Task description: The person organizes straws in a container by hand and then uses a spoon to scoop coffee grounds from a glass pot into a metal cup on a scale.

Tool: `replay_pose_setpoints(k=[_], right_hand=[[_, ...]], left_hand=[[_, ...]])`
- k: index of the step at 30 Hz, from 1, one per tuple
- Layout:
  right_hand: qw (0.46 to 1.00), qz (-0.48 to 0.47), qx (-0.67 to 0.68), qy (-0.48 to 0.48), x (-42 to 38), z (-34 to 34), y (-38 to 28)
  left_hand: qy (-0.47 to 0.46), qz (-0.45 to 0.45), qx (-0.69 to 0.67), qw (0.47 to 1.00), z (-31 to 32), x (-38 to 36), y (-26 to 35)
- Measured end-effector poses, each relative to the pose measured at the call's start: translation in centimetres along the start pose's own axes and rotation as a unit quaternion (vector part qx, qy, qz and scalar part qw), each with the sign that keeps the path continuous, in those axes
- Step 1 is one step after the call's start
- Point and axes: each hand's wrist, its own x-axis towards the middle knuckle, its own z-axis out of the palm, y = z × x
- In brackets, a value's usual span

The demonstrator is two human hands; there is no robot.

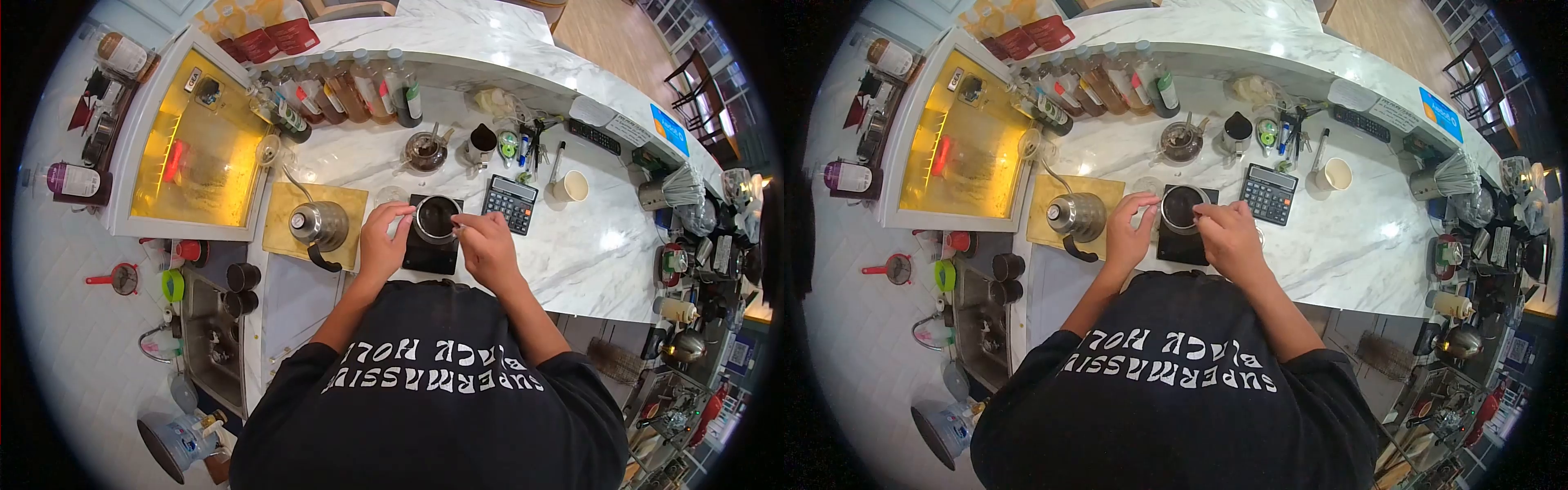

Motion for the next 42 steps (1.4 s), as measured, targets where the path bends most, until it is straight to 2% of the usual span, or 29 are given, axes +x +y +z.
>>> replay_pose_setpoints(k=[2, 4, 8, 12, 18, 25, 31, 38, 42], right_hand=[[1.0, 0.01, -0.008, 0.009, -0.1, -0.6, 0.2], [0.999, 0.025, -0.026, -0.027, -0.2, -1.5, 0.2], [1.0, -0.008, 0.01, -0.012, -0.2, -0.6, -0.2], [1.0, 0.002, -0.022, -0.011, 0.2, -0.4, 0.0], [0.998, 0.013, -0.016, -0.053, 0.3, -2.5, -0.2], [0.999, 0.018, -0.016, -0.035, 0.5, -1.3, 0.6], [0.997, -0.002, -0.012, -0.08, -0.2, -1.9, 0.2], [0.996, 0.029, -0.055, -0.062, 0.1, -2.0, 0.6], [0.997, 0.014, -0.024, -0.072, -0.9, -2.3, 0.1]], left_hand=[[0.001, -0.002, 0.0, 1.0, -0.1, -0.1, 0.2], [0.003, -0.004, -0.001, 1.0, -0.1, -0.1, 0.3], [0.005, -0.01, -0.004, 1.0, 0.0, -0.1, 0.4], [0.008, -0.009, -0.007, 1.0, 0.1, -0.2, 0.2], [0.011, -0.008, 0.005, 1.0, 0.2, -0.2, 0.4], [0.023, -0.007, -0.012, 1.0, 0.3, -0.2, 0.2], [0.02, 0.001, -0.02, 1.0, 0.4, -0.3, -0.1], [0.02, -0.001, -0.028, 0.999, 0.2, -0.3, -0.3], [0.024, -0.003, -0.024, 0.999, 0.3, -0.4, -0.5]])
